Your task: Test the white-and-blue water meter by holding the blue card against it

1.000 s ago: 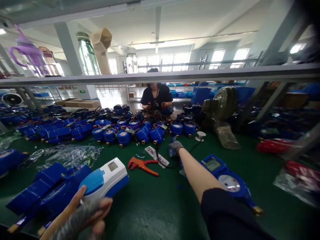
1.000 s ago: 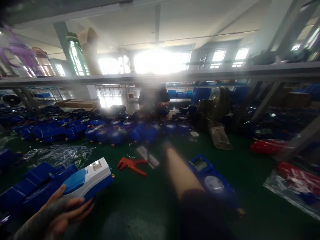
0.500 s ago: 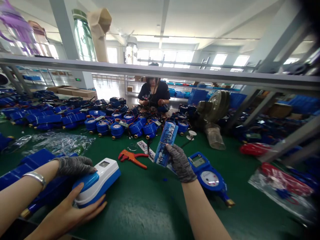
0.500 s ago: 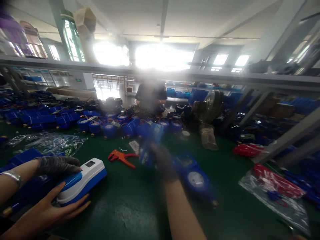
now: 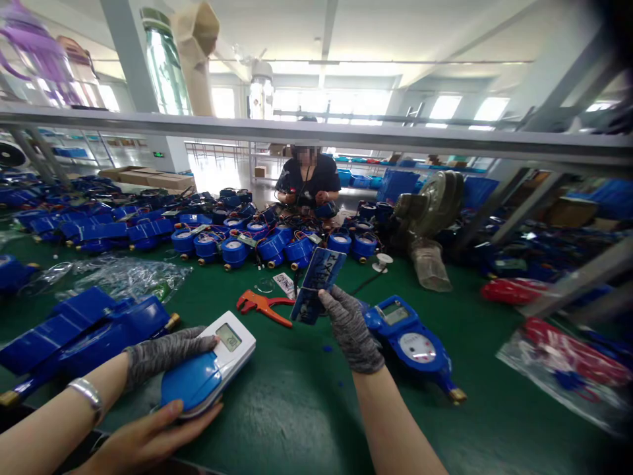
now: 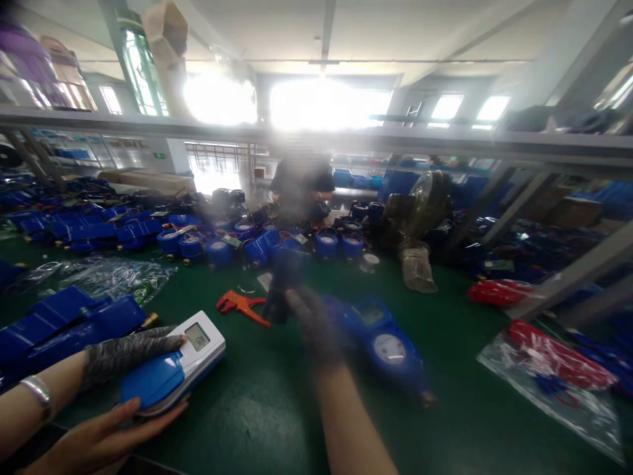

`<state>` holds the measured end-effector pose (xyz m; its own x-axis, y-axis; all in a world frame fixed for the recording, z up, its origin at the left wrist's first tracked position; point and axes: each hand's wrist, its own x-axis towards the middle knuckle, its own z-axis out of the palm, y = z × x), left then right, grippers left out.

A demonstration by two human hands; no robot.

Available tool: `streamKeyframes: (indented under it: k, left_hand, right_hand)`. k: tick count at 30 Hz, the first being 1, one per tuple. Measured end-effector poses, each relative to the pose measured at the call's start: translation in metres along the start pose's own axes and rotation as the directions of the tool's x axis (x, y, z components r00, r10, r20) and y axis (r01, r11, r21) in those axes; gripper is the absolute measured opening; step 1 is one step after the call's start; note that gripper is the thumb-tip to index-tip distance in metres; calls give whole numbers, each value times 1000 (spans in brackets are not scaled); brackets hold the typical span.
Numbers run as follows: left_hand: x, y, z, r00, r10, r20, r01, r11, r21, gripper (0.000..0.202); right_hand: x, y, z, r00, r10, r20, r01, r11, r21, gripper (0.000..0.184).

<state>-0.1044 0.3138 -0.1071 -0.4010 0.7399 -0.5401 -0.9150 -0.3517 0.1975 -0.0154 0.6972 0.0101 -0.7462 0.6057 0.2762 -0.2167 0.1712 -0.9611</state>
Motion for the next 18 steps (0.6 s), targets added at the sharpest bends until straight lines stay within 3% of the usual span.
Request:
streamKeyframes:
  k: [2, 4, 7, 9, 11, 14, 18]
  left_hand:
    - [-7, -8, 6, 986, 165, -20, -146, 916, 373, 50]
    - [-18, -9, 26, 973, 224, -50, -160, 817, 554, 52]
    - [-29, -5, 76, 968, 250, -21, -172, 720, 672, 54]
    - [-25, -6, 111, 941, 337, 26, -257, 664, 702, 55]
    - [-16, -13, 134, 923, 381, 49, -296, 625, 723, 55]
    - [-5, -36, 142, 887, 445, 123, -368, 521, 770, 63]
    - [-5, -64, 128, 846, 509, 160, -468, 565, 680, 71]
  right_hand:
    - [-1, 0, 3, 999, 28, 16, -28, 999, 25, 41]
    - [-2, 2, 8, 996, 87, 8, -87, 995, 37, 41]
    - [-2, 1, 18, 994, 106, -22, -104, 991, 81, 35]
    - [-2, -1, 26, 994, 103, -39, -97, 987, 130, 30]
    - [-2, -3, 35, 993, 106, -51, -97, 983, 155, 28]
    - [-5, -1, 49, 998, 52, -45, -46, 992, 118, 28]
    - [-11, 16, 73, 1000, -18, 17, 18, 999, 29, 27]
